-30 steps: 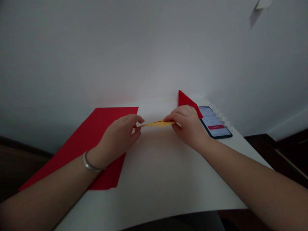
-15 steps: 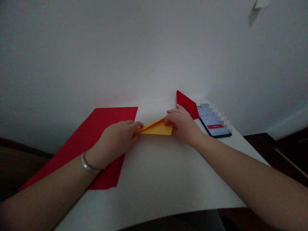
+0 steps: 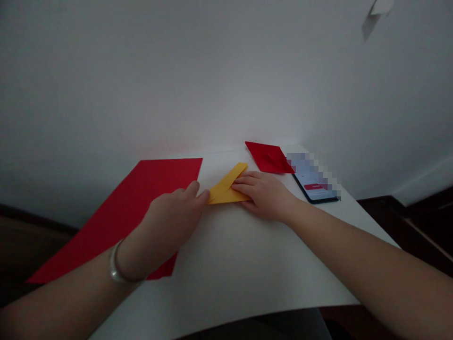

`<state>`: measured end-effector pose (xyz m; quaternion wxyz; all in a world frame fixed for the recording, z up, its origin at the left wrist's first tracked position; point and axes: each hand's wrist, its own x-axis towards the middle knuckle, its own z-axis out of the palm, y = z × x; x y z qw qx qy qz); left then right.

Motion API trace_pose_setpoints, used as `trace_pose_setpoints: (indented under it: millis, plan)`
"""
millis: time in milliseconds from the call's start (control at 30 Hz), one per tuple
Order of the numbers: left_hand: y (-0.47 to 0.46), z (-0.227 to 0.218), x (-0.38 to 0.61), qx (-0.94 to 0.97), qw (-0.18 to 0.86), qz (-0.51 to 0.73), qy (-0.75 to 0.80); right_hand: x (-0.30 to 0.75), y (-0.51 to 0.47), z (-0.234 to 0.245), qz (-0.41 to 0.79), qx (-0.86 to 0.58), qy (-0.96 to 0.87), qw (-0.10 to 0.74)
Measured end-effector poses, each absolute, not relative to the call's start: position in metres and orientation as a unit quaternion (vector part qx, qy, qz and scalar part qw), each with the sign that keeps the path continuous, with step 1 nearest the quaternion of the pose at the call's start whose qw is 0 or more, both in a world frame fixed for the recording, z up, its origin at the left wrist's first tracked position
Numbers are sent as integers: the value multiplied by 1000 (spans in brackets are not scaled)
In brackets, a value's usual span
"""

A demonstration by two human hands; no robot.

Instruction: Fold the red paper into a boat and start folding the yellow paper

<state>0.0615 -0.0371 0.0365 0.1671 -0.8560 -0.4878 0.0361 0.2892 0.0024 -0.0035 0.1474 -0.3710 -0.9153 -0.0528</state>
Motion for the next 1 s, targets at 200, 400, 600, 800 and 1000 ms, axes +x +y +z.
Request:
trace_pose_setpoints:
  millis: [200, 400, 600, 800, 1000]
  plan:
    - [-21, 29, 56, -918, 104, 36, -380, 286, 4, -8, -80, -418, -897, 118]
    - [-6, 17, 51, -930, 94, 11, -354, 284, -2, -2, -54, -399, -904, 142]
    - [-11, 23, 55, -925, 58, -3, -374, 276, -9, 1, -9, -363, -918, 161]
    - [-28, 40, 63, -907, 38, 20, -418, 270, -17, 10, -2, -391, -906, 160]
    - [-41, 41, 68, -888, 18, 11, -459, 267, -19, 14, 6, -382, -912, 150]
